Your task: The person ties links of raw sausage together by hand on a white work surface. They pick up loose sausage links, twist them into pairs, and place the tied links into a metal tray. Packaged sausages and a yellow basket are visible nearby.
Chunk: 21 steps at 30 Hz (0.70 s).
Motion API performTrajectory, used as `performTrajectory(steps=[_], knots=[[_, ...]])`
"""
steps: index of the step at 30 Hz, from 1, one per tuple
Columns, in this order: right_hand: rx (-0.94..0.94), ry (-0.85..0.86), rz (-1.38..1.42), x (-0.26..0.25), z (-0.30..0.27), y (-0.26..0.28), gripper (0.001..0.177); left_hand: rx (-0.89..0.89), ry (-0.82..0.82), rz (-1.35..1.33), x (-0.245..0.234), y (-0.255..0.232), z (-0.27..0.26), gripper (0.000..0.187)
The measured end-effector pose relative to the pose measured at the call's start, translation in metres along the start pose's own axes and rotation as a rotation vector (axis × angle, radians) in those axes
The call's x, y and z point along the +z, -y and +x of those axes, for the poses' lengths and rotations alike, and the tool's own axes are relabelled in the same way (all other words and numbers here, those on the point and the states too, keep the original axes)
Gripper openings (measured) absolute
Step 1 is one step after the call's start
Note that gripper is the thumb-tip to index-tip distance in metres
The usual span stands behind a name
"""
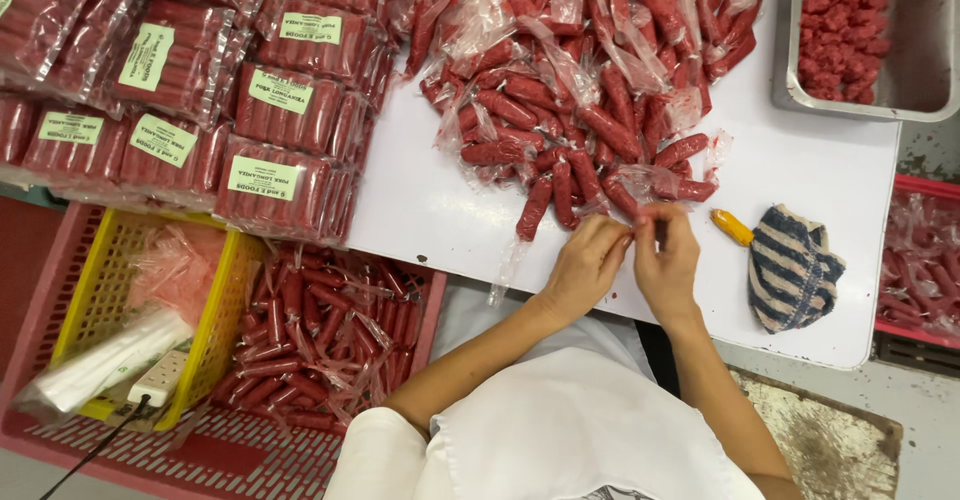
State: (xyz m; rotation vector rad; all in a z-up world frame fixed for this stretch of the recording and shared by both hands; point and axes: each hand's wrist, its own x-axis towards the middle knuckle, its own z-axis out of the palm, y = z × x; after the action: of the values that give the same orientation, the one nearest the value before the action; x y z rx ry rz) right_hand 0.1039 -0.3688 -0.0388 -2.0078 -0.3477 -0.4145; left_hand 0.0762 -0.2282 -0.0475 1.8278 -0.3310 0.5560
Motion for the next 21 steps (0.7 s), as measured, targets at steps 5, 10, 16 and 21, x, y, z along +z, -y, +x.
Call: performTrajectory(steps=[5,10,16,21], knots=[[0.218,-0.079,0.393,0.018,0.031,0.009,0.003,-0.166,0.088,-0.171,-0.033,0.011,-0.008,0.011],[-0.436,0.095,-0.476,0.006,0.065,0.017,0.017,-0.319,0.235,0.118,-0.164,-0.037,0.005,0.016],[-0.068,0.622,-0.972,-0.012,0.063,0.000,0.017,-0.400,0.379,1.105,-0.175,-0.045,0.024,0.017],[-0.379,0.507,-0.859,-0.056,0.043,0.042,0.015,0.123,0.238,-0.098,-0.061,-0.038,0.066,0.028]])
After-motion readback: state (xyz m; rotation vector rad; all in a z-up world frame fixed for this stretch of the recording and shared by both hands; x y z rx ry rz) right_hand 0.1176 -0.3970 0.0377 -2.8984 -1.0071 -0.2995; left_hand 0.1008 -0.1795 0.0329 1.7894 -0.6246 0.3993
